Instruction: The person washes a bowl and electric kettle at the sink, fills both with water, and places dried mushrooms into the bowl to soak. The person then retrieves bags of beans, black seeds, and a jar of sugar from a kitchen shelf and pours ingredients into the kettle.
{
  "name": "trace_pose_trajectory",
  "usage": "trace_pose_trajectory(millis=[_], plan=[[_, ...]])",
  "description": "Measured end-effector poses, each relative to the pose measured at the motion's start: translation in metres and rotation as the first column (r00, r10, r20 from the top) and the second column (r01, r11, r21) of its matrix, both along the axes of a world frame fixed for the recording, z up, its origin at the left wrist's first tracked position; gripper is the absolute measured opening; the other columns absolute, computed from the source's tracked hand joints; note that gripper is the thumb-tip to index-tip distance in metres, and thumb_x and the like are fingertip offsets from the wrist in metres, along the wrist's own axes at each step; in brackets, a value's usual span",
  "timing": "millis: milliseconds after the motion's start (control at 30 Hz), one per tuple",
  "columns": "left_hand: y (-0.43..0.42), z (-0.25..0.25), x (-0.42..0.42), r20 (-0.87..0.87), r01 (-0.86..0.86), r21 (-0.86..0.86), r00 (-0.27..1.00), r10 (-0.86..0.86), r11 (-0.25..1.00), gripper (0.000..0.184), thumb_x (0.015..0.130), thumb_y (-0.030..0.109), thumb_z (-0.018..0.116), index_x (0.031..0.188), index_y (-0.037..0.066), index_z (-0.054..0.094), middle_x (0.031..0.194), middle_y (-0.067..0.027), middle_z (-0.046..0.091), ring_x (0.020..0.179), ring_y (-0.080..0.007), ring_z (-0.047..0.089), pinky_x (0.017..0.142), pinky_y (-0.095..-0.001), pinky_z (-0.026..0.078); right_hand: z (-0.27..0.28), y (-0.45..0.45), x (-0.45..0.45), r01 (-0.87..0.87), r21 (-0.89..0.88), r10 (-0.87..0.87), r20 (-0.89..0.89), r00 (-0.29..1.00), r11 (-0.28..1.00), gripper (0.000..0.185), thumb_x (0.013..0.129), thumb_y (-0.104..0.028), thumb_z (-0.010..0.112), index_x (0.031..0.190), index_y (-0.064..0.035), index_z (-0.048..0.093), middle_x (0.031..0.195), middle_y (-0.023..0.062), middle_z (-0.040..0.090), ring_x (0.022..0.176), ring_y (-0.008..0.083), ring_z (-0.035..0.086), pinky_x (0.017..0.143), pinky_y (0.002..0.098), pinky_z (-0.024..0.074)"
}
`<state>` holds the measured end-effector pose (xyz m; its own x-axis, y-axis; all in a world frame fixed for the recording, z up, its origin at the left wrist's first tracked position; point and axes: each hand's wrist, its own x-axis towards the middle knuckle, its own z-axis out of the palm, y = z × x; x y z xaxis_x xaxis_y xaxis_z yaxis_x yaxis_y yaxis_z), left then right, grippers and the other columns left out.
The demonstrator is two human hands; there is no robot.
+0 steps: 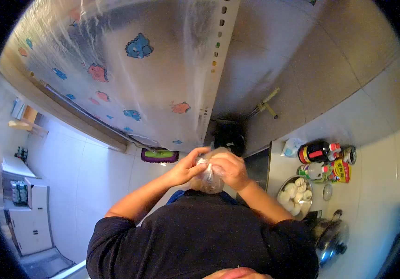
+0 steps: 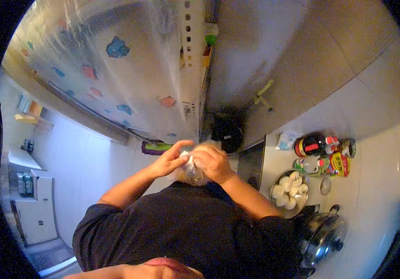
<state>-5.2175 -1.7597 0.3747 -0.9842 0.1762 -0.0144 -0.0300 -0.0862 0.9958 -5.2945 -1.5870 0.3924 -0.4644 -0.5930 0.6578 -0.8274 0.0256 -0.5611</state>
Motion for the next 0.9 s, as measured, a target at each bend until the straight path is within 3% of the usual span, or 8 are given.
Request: trace_pose_trajectory(millis=[133,233,333,467,667,767,833,900], plan=[[0.003,0.046,-0.027,-0.079,0.021,-0.733,0.99,-0.116,0.68,0.017,0.083,0.019,0.055,0.089,0.003,0.056,0.09,-0.0118,0.06,0.081,-0.0258,0.058,0.072,-0.0331,0.047,0.028,0.015,-0.056,-0.219,0.141,0.243,-0.193,0.95,0.966,0.011,0.071,-0.011,0.064,0.079,-0.0048,0.065,0.072,0.0073,0.06,0.065,0.0202,0.059,0.055,0.0298,0.0468],[-0.002,0.076,-0.044,-0.585,-0.382,-0.756,0.758,-0.287,0.531,0.011,0.076,0.014,0.059,0.078,0.004,0.058,0.084,-0.0138,0.061,0.08,-0.0309,0.058,0.07,-0.0363,0.047,0.045,0.034,-0.085,-0.265,0.031,0.265,-0.028,0.964,0.964,0.013,0.076,-0.015,0.06,0.085,-0.0066,0.065,0.073,0.0078,0.061,0.061,0.0235,0.055,0.052,0.0323,0.0454],[-0.029,0.049,-0.03,-0.433,-0.324,-0.82,0.89,-0.142,0.472,0.008,0.075,0.01,0.058,0.08,0.004,0.057,0.081,-0.0133,0.059,0.075,-0.0293,0.058,0.064,-0.0382,0.046,-0.003,0.058,-0.102,0.06,0.098,-0.107,0.592,0.798,0.993,0.011,0.074,-0.012,0.067,0.07,-0.0017,0.064,0.062,0.0052,0.06,0.053,0.0146,0.055,0.047,0.0265,0.0417],[0.017,0.041,-0.05,-0.321,-0.207,-0.611,0.947,0.0,0.764,0.012,0.084,0.014,0.053,0.086,0.003,0.055,0.074,-0.0162,0.051,0.069,-0.0345,0.052,0.061,-0.041,0.043,-0.046,0.062,-0.102,-0.034,0.052,-0.019,0.779,0.627,0.998,0.032,0.068,-0.017,0.073,0.092,-0.0015,0.06,0.094,0.0085,0.06,0.08,0.0157,0.057,0.064,0.0288,0.0453],[0.05,0.068,-0.112,-0.403,-0.251,-0.768,0.904,-0.141,0.589,0.025,0.082,0.03,0.055,0.089,0.006,0.057,0.076,-0.0163,0.057,0.072,-0.0358,0.055,0.062,-0.0417,0.045,-0.068,0.066,-0.131,-0.08,0.149,-0.025,0.599,0.8,0.986,0.042,0.063,-0.009,0.072,0.101,-0.0024,0.054,0.096,0.0103,0.056,0.09,0.0239,0.054,0.078,0.0321,0.0436],[0.002,0.083,-0.108,-0.269,-0.442,-0.702,0.89,0.367,0.558,0.027,0.084,0.024,0.052,0.106,0.007,0.056,0.077,-0.0132,0.06,0.071,-0.0261,0.06,0.062,-0.0349,0.047,-0.046,0.084,-0.151,0.191,0.098,-0.214,0.506,0.836,0.977,0.038,0.065,-0.006,0.068,0.1,-0.003,0.055,0.095,0.0092,0.057,0.088,0.0212,0.055,0.078,0.0322,0.0436],[-0.038,0.056,-0.096,-0.239,-0.67,-0.124,0.736,0.633,0.732,0.05,0.088,0.01,0.047,0.133,0.008,0.026,0.098,-0.0142,0.057,0.082,-0.0189,0.059,0.067,-0.0299,0.05,-0.023,0.098,-0.185,0.344,0.064,-0.311,0.598,0.738,0.937,0.037,0.065,-0.003,0.066,0.1,-0.0039,0.055,0.097,0.0081,0.058,0.09,0.0198,0.055,0.08,0.0314,0.0432],[-0.053,0.07,-0.079,-0.282,-0.767,-0.12,0.635,0.719,0.631,0.067,0.087,0.006,0.049,0.139,0.013,0.007,0.111,-0.0182,0.05,0.088,-0.0221,0.057,0.073,-0.0311,0.05,0.045,0.086,-0.215,0.325,-0.145,-0.21,0.512,0.833,0.935,0.039,0.067,0.0,0.064,0.105,-0.0039,0.055,0.101,0.007,0.058,0.095,0.0204,0.054,0.085,0.0313,0.0422]])
